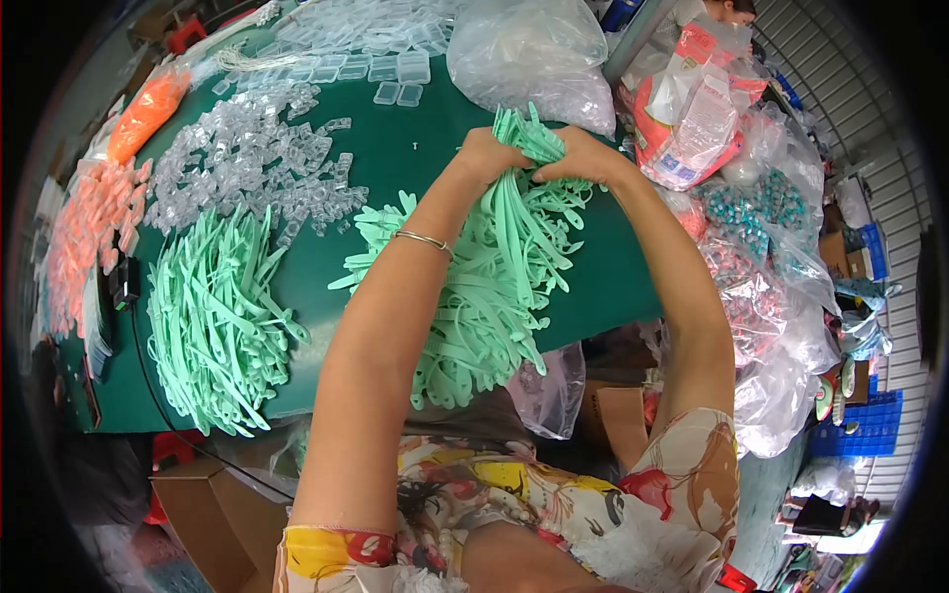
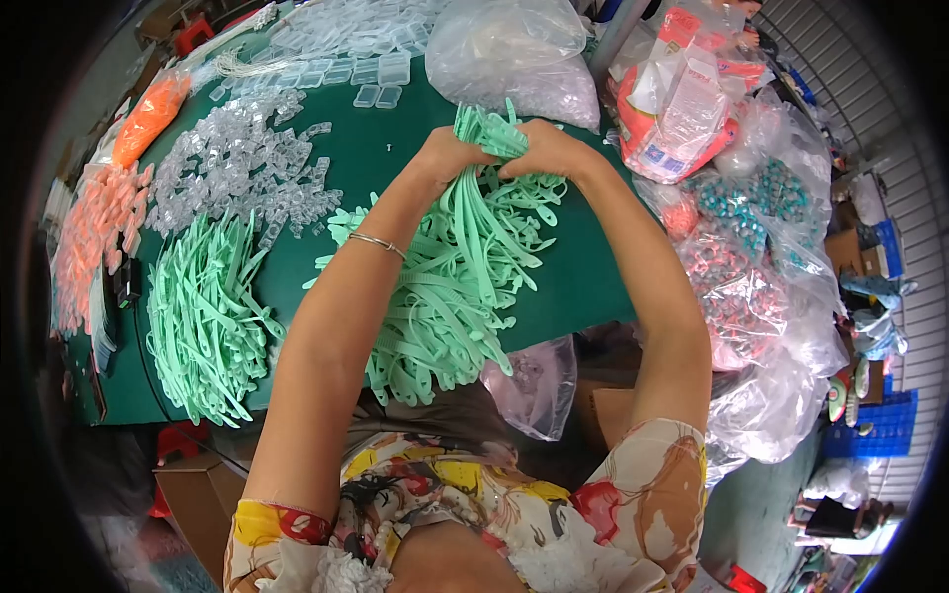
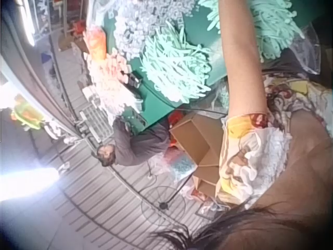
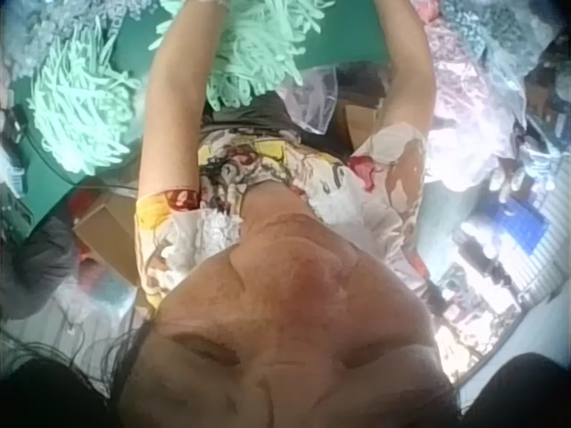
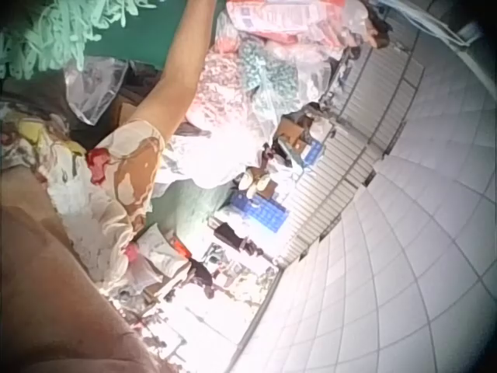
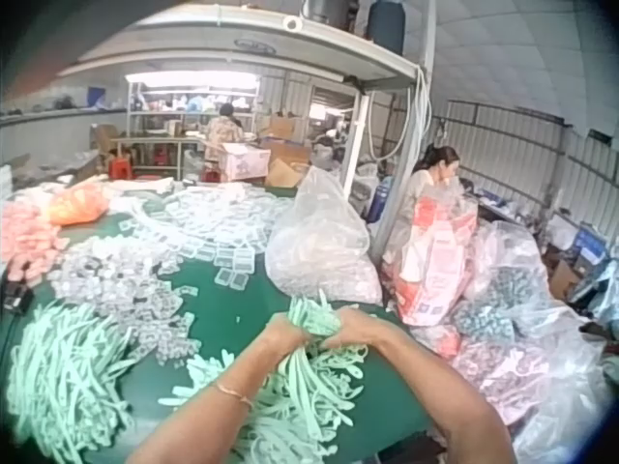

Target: Sorting and bunching green plastic strips into organized piles at a workshop table.

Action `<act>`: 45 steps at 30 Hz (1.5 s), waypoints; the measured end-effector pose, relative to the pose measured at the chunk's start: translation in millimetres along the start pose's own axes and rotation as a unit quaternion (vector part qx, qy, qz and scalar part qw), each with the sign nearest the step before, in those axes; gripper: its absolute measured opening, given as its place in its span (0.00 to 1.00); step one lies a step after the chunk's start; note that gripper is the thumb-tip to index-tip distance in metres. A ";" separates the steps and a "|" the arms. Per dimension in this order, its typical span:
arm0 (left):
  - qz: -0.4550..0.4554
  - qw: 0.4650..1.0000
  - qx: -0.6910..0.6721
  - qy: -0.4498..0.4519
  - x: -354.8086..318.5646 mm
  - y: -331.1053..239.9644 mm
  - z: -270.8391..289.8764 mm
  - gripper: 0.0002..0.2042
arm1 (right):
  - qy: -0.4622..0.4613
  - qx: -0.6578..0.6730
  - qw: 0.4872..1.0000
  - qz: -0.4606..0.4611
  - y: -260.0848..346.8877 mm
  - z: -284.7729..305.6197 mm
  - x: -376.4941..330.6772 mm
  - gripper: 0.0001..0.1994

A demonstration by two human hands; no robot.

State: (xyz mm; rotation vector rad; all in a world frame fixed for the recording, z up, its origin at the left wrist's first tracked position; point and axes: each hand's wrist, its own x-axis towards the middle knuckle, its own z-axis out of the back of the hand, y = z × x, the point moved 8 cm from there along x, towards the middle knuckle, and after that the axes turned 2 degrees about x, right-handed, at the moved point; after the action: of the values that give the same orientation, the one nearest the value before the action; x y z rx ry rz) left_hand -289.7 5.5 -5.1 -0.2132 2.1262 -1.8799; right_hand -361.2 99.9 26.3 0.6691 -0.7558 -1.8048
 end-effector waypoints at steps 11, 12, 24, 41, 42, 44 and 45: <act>-0.004 0.992 0.097 -0.081 -8.4 37.5 42.9 0.13 | -0.135 0.017 0.991 -0.007 -6.5 12.8 -1.0 0.16; -0.017 0.967 0.230 -0.111 -4.2 38.4 48.5 0.13 | -0.123 0.020 0.992 -0.023 -7.5 10.1 2.9 0.16; -0.025 0.867 0.482 -0.124 -23.8 2.5 0.7 0.12 | -0.149 -0.032 0.988 -0.024 -21.1 7.2 4.3 0.18; -0.018 0.987 -0.061 -0.147 -29.7 26.2 56.6 0.15 | -0.176 0.087 0.981 -0.012 -9.8 11.3 -4.8 0.16; -0.018 0.987 -0.060 -0.149 -30.0 30.8 58.4 0.15 | -0.174 0.088 0.981 -0.011 -9.0 12.3 -5.6 0.16; -0.025 0.986 -0.037 -0.160 -29.0 36.7 61.2 0.15 | -0.185 0.096 0.977 -0.041 -12.4 15.9 -7.7 0.16; -0.030 0.984 -0.002 -0.176 -25.7 38.1 64.9 0.15 | -0.193 0.093 0.976 -0.045 -9.1 15.6 -5.4 0.15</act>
State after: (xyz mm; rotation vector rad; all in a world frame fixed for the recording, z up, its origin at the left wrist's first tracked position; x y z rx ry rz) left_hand -241.9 -42.9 -46.2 -0.5699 1.9016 -1.7189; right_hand -376.4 110.4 30.0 0.4813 -1.1810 -1.9919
